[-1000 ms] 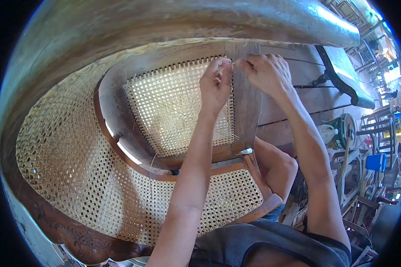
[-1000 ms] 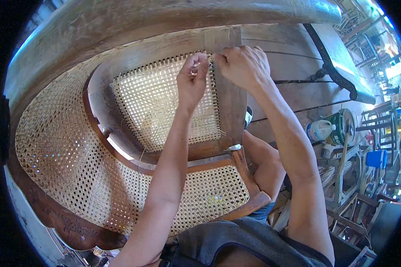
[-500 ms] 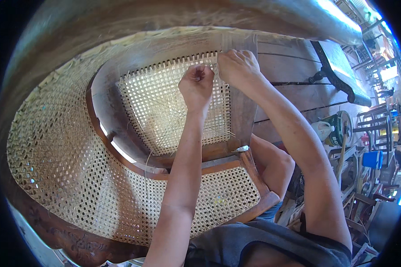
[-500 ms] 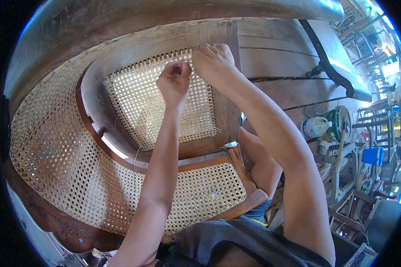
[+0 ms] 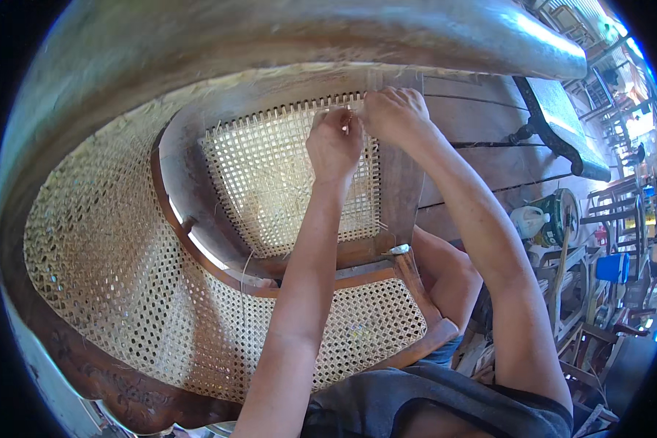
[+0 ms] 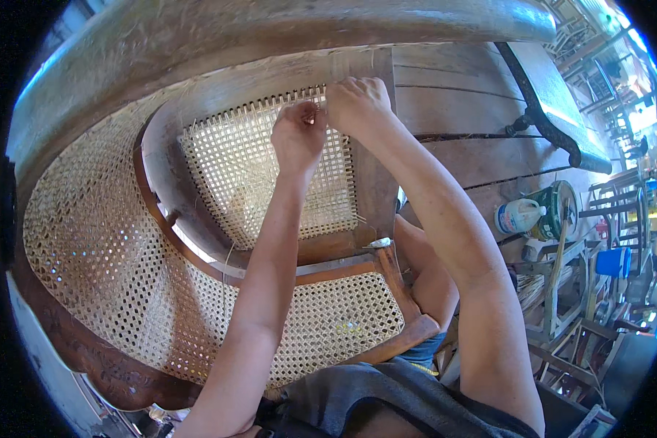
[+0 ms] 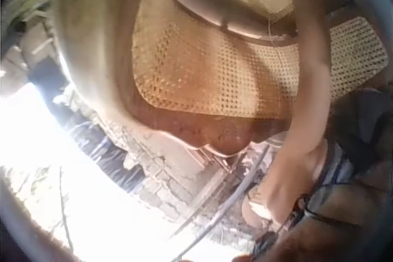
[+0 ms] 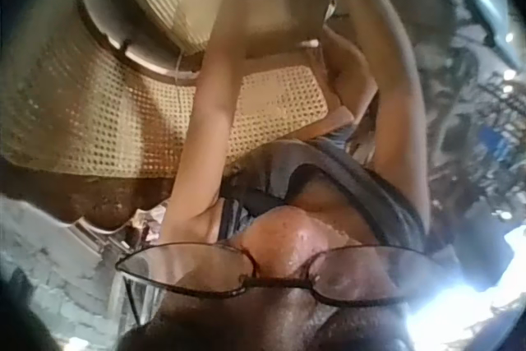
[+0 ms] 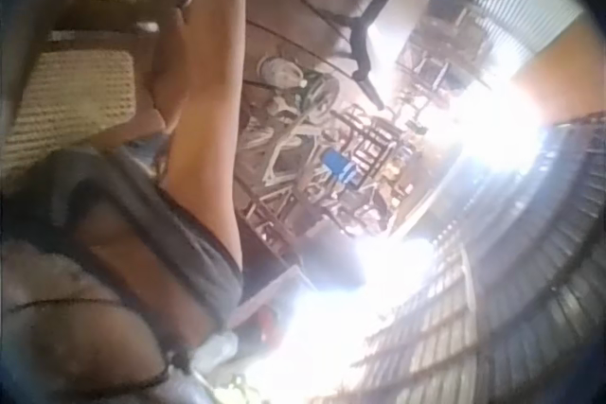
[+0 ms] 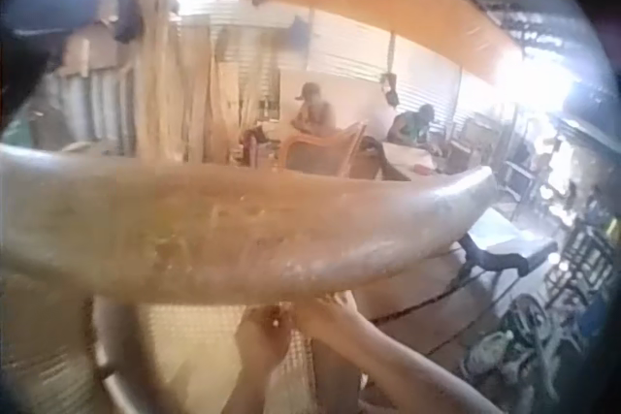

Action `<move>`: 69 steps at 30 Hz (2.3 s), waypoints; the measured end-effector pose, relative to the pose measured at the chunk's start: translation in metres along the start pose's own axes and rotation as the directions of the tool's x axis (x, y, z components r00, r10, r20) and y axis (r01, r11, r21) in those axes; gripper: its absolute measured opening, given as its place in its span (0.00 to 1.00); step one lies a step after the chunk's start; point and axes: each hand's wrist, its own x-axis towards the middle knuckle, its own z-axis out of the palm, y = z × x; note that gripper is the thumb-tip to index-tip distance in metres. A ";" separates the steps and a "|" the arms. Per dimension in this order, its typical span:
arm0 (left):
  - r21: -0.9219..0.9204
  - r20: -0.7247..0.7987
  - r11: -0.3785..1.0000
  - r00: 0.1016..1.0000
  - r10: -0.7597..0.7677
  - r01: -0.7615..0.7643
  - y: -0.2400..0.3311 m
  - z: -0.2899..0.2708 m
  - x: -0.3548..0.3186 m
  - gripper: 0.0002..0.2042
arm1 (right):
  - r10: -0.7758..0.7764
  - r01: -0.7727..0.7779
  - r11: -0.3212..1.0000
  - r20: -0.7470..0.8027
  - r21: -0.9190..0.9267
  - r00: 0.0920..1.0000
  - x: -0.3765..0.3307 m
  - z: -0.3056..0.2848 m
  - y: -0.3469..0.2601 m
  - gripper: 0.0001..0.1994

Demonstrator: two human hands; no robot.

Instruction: The person is weaving or repairing the seat of a rattan chair using strips of cane.

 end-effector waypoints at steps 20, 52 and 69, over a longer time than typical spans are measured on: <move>-0.793 0.188 0.505 0.925 -0.331 0.341 0.004 0.011 -0.004 0.09 | -0.051 0.051 0.999 -0.018 -0.017 0.999 -0.010 -0.003 0.034 0.15; -0.213 0.071 0.960 0.983 -0.169 0.180 0.010 0.010 0.003 0.10 | 0.032 -0.042 0.999 -0.365 -0.019 0.931 0.002 0.007 0.062 0.24; -0.696 0.379 0.614 0.917 -0.128 0.373 -0.008 0.008 0.026 0.12 | 0.125 -0.113 0.981 -0.073 0.155 0.989 -0.010 0.007 0.030 0.18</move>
